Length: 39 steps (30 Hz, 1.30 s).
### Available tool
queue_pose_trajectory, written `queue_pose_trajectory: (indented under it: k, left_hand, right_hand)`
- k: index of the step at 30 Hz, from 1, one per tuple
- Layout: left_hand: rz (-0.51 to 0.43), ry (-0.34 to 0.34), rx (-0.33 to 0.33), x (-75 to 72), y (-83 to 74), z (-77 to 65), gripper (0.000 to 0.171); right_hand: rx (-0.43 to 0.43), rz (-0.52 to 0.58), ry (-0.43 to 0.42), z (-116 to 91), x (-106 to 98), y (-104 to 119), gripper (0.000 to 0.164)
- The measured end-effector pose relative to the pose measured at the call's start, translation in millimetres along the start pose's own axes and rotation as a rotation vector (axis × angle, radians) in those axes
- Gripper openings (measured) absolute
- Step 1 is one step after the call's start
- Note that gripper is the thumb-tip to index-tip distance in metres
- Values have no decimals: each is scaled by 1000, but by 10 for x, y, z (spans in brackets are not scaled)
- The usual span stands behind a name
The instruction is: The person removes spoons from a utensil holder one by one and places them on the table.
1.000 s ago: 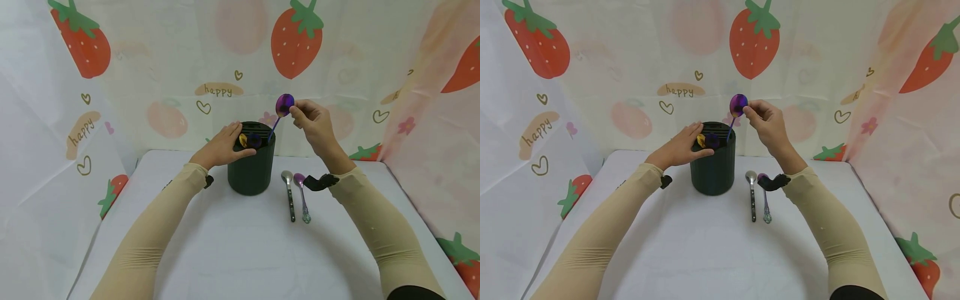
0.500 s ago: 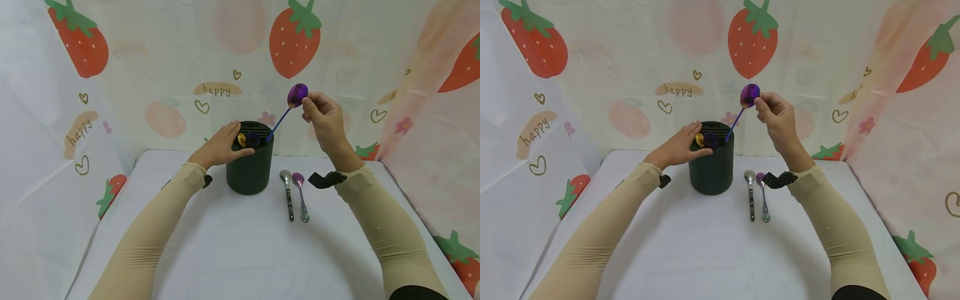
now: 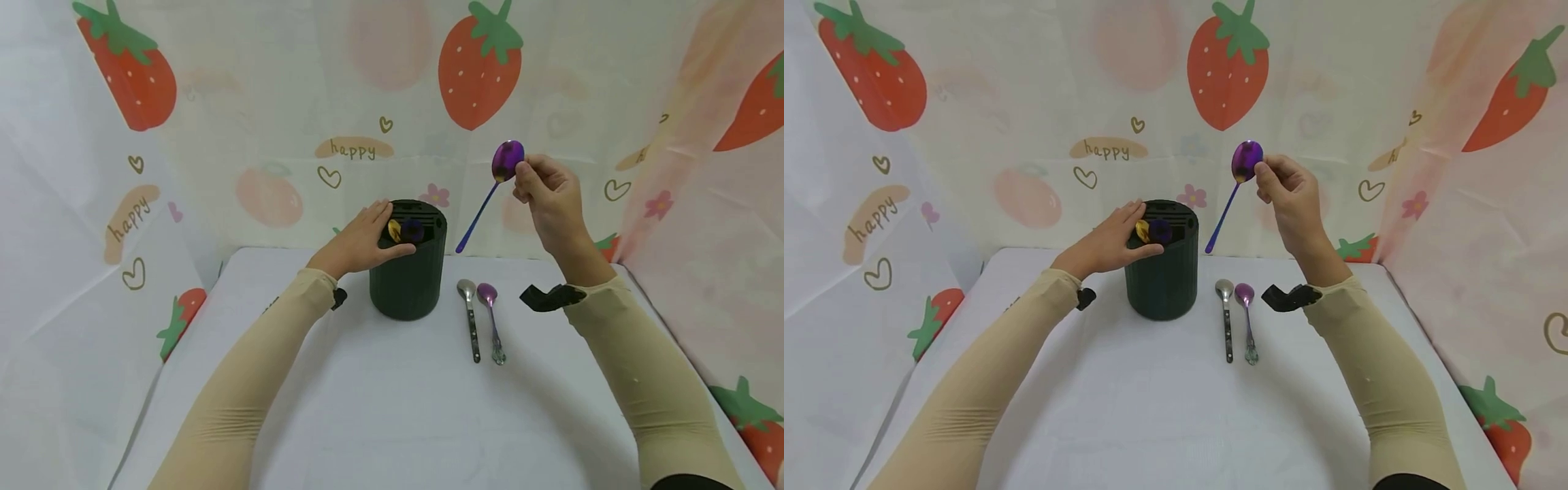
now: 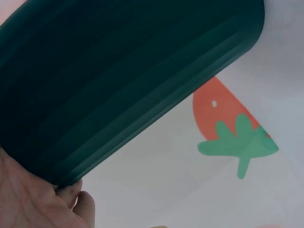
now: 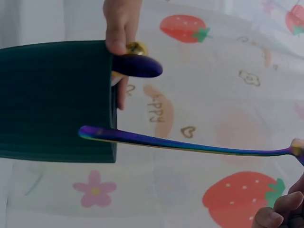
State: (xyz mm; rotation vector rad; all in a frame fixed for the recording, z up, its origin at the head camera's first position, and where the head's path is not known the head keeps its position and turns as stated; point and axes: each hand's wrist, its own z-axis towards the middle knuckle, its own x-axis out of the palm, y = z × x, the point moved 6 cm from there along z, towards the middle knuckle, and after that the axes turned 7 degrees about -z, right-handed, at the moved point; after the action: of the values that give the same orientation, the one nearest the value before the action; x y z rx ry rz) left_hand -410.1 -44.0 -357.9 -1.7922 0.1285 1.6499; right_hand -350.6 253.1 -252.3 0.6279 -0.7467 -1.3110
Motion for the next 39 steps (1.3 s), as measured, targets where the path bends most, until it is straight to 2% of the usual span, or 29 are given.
queue_pose_trajectory:
  k: [5,12,20,29,32,36,39]
  left_hand:
    - [-5,-5,-6,-25,-9,-11,118]
    - [-3,3,-12,0,-3,-20,118]
    - [1,-3,-14,27,24,-14,118]
    - [-10,-1,-23,21,25,-8,119]
    - [-10,-5,-18,16,18,-3,118]
    - [-2,-7,-11,9,-1,-2,118]
    - [6,-7,-12,7,-7,-7,118]
  right_hand:
    - [62,-28,5,-38,-105,-103,21]
    - [199,-89,42,-163,-281,-319,21]
    - [418,-206,55,-347,-488,-603,21]
    - [673,-423,70,-549,-786,-1011,19]
    - [750,-491,85,-633,-878,-1154,26]
    - [866,-519,77,-748,-1018,-1339,36]
    - [918,-508,62,-816,-1105,-1458,35]
